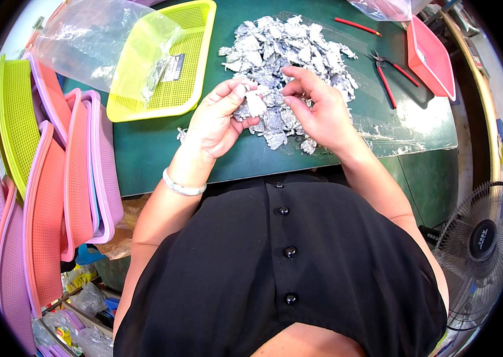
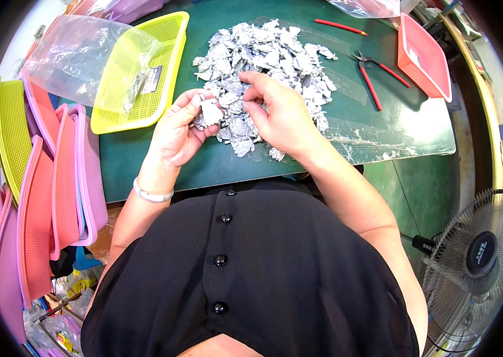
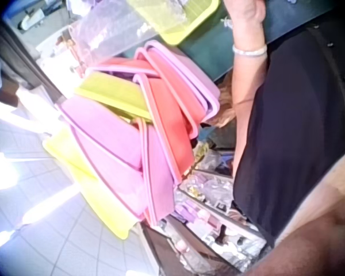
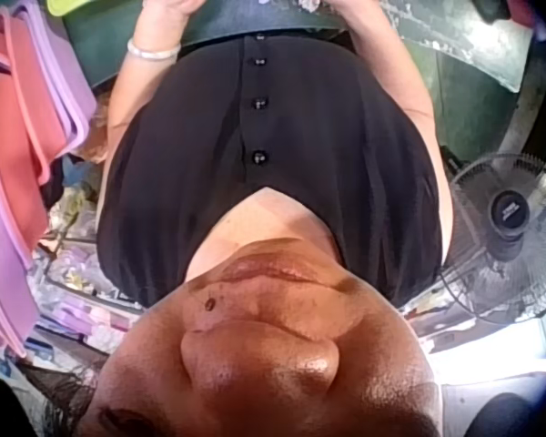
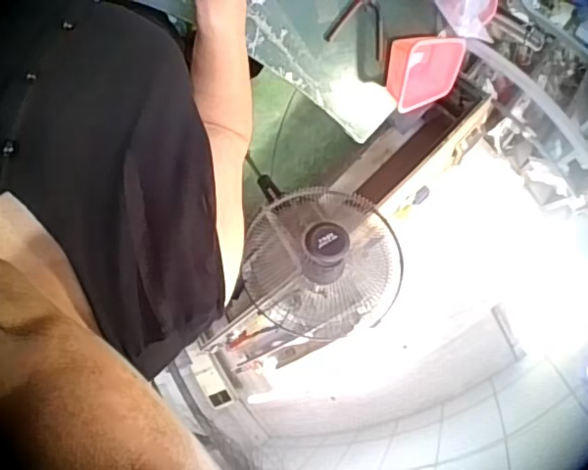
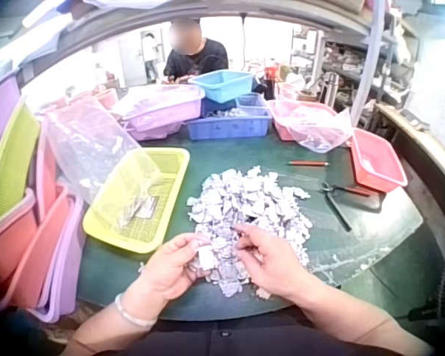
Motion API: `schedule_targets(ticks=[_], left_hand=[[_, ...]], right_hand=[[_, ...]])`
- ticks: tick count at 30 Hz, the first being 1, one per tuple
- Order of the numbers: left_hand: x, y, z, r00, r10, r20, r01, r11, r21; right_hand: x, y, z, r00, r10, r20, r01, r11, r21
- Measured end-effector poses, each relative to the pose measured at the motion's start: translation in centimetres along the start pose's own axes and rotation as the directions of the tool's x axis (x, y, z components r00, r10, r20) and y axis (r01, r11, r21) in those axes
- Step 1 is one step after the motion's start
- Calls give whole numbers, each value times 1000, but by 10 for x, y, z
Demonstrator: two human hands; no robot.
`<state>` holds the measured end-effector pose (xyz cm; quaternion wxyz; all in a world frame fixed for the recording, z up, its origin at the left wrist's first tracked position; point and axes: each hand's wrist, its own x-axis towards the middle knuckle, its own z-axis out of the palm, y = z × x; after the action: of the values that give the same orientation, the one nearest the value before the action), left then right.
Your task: The person pours small silver-wrapped items from a plastic bag onto a green table and then repeatedly picks them up one by one, folds or adjusts the wrappers, and places them into a yellow basket. The process continues with the person handling the items individually throughout the clip.
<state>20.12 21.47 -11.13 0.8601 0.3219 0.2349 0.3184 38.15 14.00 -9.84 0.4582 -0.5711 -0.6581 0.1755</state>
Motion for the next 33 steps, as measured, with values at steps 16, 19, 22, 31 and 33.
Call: schedule_targets(ticks=[16,19,22,31,33], left_hand=[[-8,1,-9,993,-83,-90,84,996,7],[-8,-2,-6,984,-83,-155,103,986,130],[-8,-3,-8,983,-71,-168,102,977,187],[-7,-4,-4,978,49,-205,14,955,295],[-5,-2,2,976,75,-203,-13,956,294]], right_hand=[[24,6,20,961,-242,133,275,798,-537],[28,7,26,952,-238,192,306,775,-553],[30,7,26,955,-205,214,291,790,-539],[35,16,23,976,-211,50,216,926,-310],[33,5,16,995,-54,85,65,988,-142]])
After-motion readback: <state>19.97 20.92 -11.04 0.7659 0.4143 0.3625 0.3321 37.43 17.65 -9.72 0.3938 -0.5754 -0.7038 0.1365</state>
